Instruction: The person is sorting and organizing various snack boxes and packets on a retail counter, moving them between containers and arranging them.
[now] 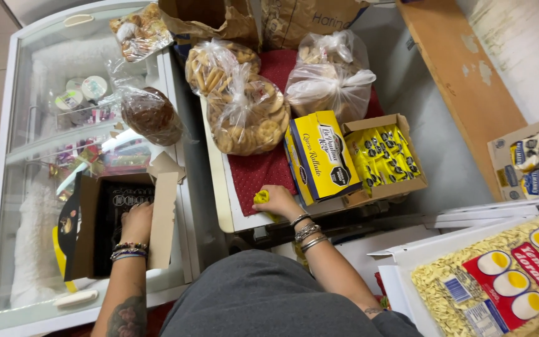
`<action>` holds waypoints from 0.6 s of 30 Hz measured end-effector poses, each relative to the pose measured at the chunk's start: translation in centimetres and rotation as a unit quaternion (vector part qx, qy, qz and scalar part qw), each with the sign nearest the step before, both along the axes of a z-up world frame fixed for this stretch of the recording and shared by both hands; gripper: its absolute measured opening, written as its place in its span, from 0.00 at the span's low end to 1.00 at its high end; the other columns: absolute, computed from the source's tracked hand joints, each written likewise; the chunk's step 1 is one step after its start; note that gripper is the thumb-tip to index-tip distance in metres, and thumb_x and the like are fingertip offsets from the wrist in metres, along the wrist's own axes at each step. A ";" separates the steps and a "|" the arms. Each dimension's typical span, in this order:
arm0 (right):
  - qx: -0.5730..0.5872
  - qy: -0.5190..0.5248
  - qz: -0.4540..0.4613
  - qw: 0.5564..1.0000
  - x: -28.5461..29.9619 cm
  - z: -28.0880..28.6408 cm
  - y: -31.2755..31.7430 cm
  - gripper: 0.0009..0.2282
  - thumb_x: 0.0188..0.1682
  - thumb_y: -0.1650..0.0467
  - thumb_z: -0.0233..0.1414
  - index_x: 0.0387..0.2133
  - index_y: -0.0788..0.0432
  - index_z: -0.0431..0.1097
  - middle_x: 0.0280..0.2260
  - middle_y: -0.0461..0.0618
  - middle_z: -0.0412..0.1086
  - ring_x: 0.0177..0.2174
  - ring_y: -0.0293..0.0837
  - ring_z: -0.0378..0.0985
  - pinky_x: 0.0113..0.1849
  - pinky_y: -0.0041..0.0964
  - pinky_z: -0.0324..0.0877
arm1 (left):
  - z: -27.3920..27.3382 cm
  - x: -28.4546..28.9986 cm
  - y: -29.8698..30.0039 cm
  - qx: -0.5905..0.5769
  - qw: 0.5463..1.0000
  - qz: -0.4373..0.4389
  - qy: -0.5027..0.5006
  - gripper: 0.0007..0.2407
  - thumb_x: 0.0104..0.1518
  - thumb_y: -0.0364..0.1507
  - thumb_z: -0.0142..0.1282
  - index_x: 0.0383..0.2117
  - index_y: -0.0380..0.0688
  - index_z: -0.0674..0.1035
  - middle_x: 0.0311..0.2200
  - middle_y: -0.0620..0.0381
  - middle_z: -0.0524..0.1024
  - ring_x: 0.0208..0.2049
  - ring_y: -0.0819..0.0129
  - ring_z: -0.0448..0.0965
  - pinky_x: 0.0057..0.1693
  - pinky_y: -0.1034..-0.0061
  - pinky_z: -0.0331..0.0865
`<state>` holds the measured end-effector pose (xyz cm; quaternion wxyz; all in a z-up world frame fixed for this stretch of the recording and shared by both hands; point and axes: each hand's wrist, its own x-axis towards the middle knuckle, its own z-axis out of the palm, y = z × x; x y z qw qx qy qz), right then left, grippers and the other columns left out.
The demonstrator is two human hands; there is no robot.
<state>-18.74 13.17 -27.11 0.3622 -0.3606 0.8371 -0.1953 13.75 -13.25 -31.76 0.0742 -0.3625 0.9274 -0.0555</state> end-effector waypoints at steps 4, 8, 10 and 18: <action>0.007 0.006 0.005 1.000 -0.3 0.2 -0.4 0.24 0.31 0.54 0.68 0.42 0.47 0.78 0.37 0.53 0.79 0.43 0.54 0.82 0.44 0.42 0.75 | 1.9 -0.6 0.4 0.006 1.000 -0.002 0.001 0.10 0.61 0.29 0.42 0.34 0.59 0.81 0.34 0.66 0.78 0.44 0.59 0.77 0.40 0.58 0.72; 0.011 0.009 -0.009 1.000 -0.2 0.1 -0.4 0.24 0.32 0.54 0.68 0.42 0.46 0.79 0.37 0.53 0.80 0.43 0.55 0.82 0.43 0.43 0.75 | 1.7 -0.3 0.3 0.023 1.000 -0.001 0.018 0.10 0.62 0.28 0.43 0.34 0.58 0.80 0.35 0.65 0.79 0.44 0.60 0.78 0.42 0.61 0.72; 0.014 0.003 -0.017 1.000 -0.1 -0.3 -0.4 0.24 0.31 0.54 0.68 0.43 0.46 0.78 0.37 0.53 0.80 0.43 0.55 0.82 0.44 0.43 0.76 | 1.8 -0.3 0.3 0.039 0.999 -0.001 0.028 0.09 0.61 0.29 0.44 0.33 0.57 0.80 0.33 0.64 0.78 0.42 0.58 0.78 0.41 0.60 0.72; -0.019 0.003 -0.046 0.999 -0.9 -3.1 -0.6 0.25 0.33 0.54 0.68 0.46 0.45 0.75 0.39 0.58 0.79 0.45 0.59 0.80 0.45 0.47 0.76 | 8.8 -2.4 2.7 0.192 0.974 0.113 0.050 0.15 0.64 0.25 0.40 0.32 0.39 0.85 0.31 0.42 0.84 0.43 0.46 0.84 0.45 0.57 0.79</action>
